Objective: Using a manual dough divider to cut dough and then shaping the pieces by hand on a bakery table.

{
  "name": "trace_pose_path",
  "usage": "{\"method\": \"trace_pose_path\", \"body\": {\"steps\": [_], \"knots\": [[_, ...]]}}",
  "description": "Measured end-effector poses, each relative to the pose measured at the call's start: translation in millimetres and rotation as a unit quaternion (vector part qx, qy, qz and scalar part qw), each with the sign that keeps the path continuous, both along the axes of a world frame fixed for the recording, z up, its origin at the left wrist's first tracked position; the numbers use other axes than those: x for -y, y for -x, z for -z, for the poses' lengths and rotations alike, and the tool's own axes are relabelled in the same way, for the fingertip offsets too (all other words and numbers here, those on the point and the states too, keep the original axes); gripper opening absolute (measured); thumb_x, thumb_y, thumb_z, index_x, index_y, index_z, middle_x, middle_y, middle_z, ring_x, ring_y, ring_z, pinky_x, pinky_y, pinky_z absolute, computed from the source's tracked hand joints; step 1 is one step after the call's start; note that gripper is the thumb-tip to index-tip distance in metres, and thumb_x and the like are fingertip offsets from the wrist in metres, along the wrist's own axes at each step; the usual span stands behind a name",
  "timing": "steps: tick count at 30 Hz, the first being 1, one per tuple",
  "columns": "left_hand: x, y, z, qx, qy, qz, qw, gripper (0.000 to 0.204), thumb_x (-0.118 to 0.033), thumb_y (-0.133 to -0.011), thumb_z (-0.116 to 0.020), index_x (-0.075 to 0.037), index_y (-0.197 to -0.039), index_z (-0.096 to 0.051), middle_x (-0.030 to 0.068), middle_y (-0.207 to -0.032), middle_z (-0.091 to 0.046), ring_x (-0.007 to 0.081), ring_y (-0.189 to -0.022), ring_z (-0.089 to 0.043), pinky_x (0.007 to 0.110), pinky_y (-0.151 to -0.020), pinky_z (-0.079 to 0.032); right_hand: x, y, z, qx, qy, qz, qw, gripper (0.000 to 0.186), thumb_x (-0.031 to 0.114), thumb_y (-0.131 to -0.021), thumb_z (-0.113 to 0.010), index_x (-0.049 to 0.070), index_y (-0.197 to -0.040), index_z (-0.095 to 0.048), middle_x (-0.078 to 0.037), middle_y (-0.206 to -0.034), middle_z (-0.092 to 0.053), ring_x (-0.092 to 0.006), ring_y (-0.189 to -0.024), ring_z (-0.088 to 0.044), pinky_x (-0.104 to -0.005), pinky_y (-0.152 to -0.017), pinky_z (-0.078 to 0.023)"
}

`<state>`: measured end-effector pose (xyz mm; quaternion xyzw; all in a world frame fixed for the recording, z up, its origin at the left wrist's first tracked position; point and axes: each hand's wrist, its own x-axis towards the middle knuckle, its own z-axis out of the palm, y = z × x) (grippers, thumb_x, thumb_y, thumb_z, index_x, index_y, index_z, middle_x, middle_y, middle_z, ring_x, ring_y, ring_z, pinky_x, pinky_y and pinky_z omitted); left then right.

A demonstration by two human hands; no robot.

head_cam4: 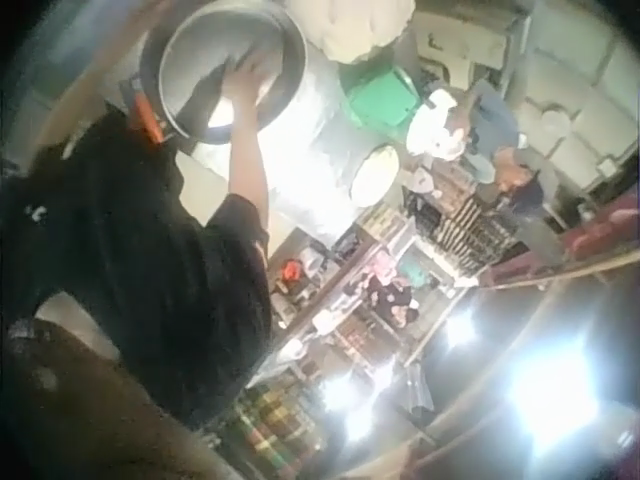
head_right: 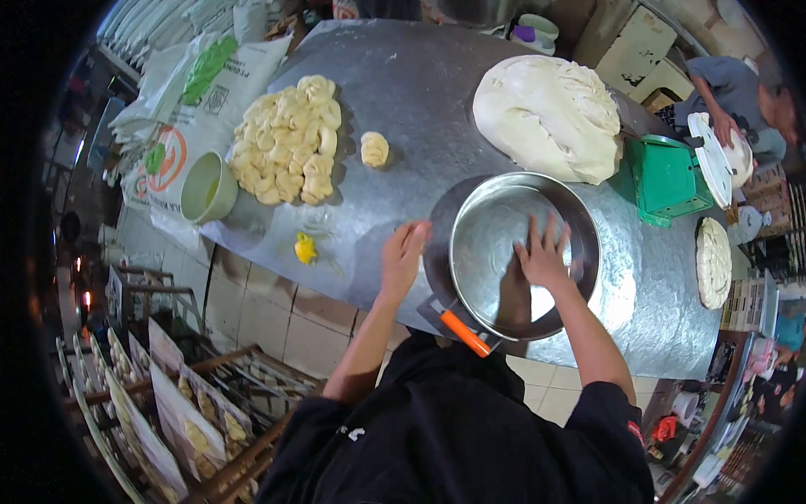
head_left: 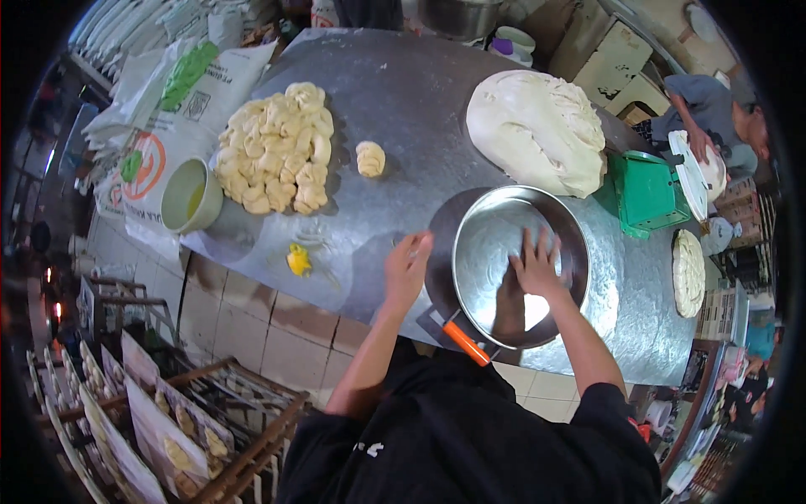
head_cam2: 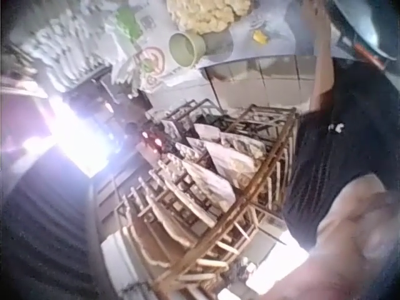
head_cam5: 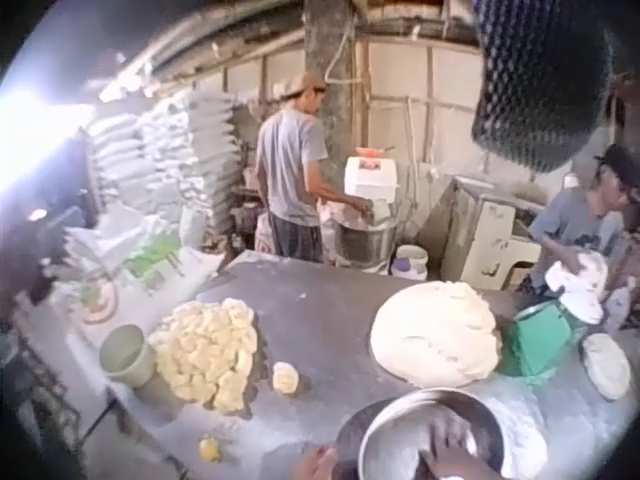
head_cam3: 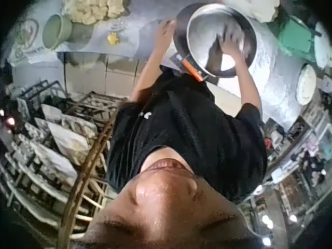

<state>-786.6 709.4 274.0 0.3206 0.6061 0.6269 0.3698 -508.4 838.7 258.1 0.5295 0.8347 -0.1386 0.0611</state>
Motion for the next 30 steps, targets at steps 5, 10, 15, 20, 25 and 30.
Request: {"method": "trace_pose_path", "body": {"steps": [5,10,15,20,25,30], "knots": [[21,16,0,0.057,0.040,0.044,0.997,0.034,-0.023,-0.098,-0.060,0.005,-0.116,-0.063,0.0146,-0.112,-0.069,0.0192,-0.102,-0.065,0.030,-0.087,-0.049,95,51,10,0.024,0.188,-0.126,0.974,0.082,0.029,-0.090,-0.053,0.024,-0.159,-0.008,-0.019,-0.161,0.017,-0.0560,-0.138,0.027,-0.0769,-0.103,0.011],[-68,-21,-3,-0.288,-0.022,0.026,0.957,0.033,-0.007,-0.091,-0.058,0.003,-0.123,-0.059,0.0232,-0.116,-0.060,0.0385,-0.104,-0.059,0.041,-0.091,-0.047,-23,84,-29,0.042,-0.058,-0.117,0.991,0.061,0.048,-0.095,-0.045,0.030,-0.152,-0.033,-0.010,-0.162,-0.020,-0.0344,-0.151,-0.005,-0.0653,-0.115,-0.001],[-76,-9,7,-0.241,-0.029,0.027,0.970,0.036,0.005,-0.086,-0.057,-0.001,-0.122,-0.061,0.0223,-0.114,-0.060,0.0390,-0.104,-0.058,0.042,-0.090,-0.047,17,2,-105,0.333,0.063,-0.072,0.938,0.072,0.060,-0.098,-0.029,0.009,-0.148,-0.040,-0.013,-0.154,-0.038,-0.0354,-0.150,-0.009,-0.0688,-0.112,0.005],[-70,-21,17,-0.195,-0.002,0.012,0.981,0.028,-0.001,-0.090,-0.058,-0.004,-0.117,-0.065,0.0185,-0.107,-0.061,0.0343,-0.098,-0.060,0.040,-0.086,-0.047,103,80,-133,-0.074,0.353,0.045,0.932,0.106,0.082,-0.088,-0.011,-0.004,-0.130,-0.058,-0.027,-0.132,-0.056,-0.0387,-0.133,-0.043,-0.0543,-0.113,-0.024],[-70,-29,25,-0.016,-0.044,-0.003,0.999,0.022,-0.013,-0.097,-0.058,-0.001,-0.114,-0.066,0.0162,-0.104,-0.061,0.0274,-0.094,-0.061,0.037,-0.083,-0.047,-15,148,-84,-0.580,0.434,0.296,0.623,0.107,0.085,-0.084,-0.023,-0.005,-0.140,-0.038,-0.032,-0.124,-0.056,-0.0416,-0.124,-0.051,-0.0559,-0.103,-0.041],[-56,-37,16,-0.197,0.002,-0.012,0.980,0.023,-0.014,-0.098,-0.056,-0.001,-0.115,-0.065,0.0163,-0.106,-0.060,0.0262,-0.093,-0.059,0.035,-0.083,-0.046,-94,57,-91,-0.845,0.353,0.350,0.201,0.113,0.079,-0.085,-0.039,-0.016,-0.144,-0.019,-0.033,-0.142,-0.038,-0.0463,-0.131,-0.045,-0.0576,-0.102,-0.044]]}}
